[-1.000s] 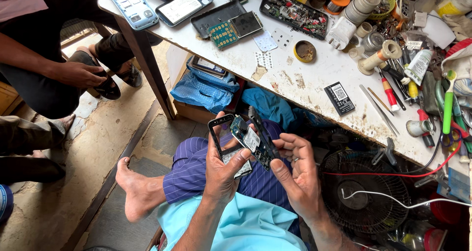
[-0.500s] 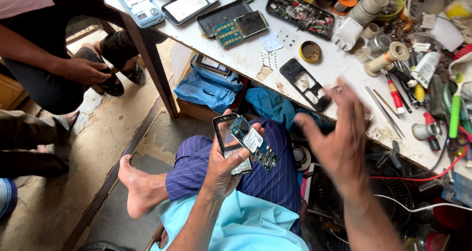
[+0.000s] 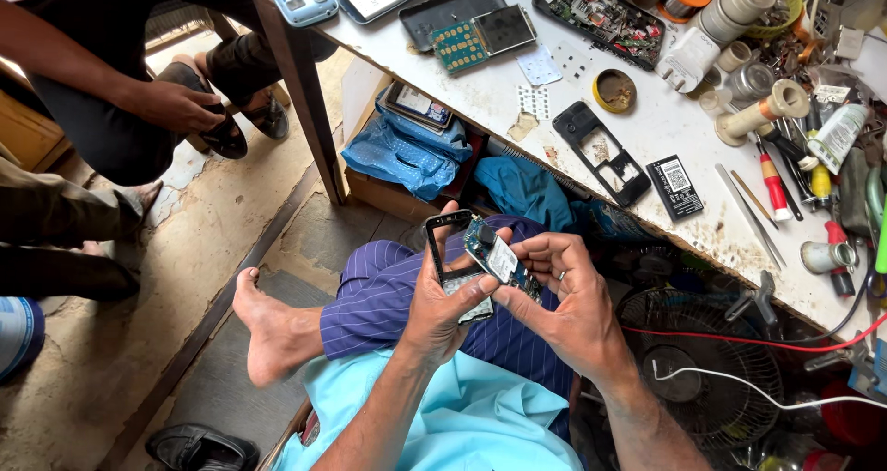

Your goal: The person sits on the floor holding a mobile phone on their lap, wipes its body and keypad with a cloth, scrubs the keypad with a toothbrush, pries off the cover, removes the battery and works on the exposed circuit board with a screwdriver, then reassembles the phone and presses its buttons.

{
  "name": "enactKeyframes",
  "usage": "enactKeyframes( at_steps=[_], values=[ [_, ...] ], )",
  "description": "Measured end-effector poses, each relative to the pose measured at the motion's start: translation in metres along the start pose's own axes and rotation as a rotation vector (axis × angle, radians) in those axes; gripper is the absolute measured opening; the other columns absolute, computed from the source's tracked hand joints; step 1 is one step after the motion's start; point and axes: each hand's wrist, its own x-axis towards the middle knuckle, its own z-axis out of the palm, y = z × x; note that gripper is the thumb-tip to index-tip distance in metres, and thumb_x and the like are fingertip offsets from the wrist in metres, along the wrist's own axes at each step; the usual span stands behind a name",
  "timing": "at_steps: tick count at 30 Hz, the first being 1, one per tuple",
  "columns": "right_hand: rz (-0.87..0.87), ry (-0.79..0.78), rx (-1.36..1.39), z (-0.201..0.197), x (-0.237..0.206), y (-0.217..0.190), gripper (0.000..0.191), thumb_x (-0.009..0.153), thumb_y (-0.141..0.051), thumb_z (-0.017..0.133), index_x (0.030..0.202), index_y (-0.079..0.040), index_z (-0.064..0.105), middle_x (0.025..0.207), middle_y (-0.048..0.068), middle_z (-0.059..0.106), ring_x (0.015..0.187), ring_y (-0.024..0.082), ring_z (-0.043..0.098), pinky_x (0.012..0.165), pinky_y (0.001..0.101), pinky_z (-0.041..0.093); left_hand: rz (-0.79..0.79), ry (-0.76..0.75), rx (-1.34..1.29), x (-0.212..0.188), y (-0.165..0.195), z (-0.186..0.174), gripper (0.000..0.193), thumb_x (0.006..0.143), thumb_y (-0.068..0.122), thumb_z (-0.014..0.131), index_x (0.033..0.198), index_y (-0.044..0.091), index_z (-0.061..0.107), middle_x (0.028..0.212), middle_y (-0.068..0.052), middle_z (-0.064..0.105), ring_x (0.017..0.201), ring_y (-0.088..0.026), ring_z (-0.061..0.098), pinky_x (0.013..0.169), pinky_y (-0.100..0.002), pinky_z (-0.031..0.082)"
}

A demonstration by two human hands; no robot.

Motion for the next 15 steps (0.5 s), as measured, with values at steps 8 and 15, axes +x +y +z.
enactKeyframes(
  at_steps=[8,15],
  values=[
    [0.136,0.054,0.59,-0.006,-0.005,0.029,0.052,0.088,-0.006,0.074,0.129,0.0,0.043,0.125,0.021,0.065,0.116,0.021,0.064,0.102,0.0405,0.055,0.066,-0.106,-0.327,-0.006,-0.021,-0.005,0.086,0.101,0.058,0.053,0.167,0.017,0.017,0.149,-0.029,0.053,0.127,-0.031,0.06,0.096,-0.038,0.057],
    [0.168,0.167,0.682,-0.022,-0.016,0.022,0.054,0.088,-0.006,0.072,0.133,-0.001,0.044,0.121,0.026,0.065,0.107,0.028,0.068,0.099,0.0462,0.055,-0.018,-0.084,-0.603,-0.025,-0.003,0.021,0.061,0.111,0.05,0.03,0.164,0.021,0.021,0.154,-0.027,0.048,0.134,-0.034,0.055,0.106,-0.044,0.054]
  ],
)
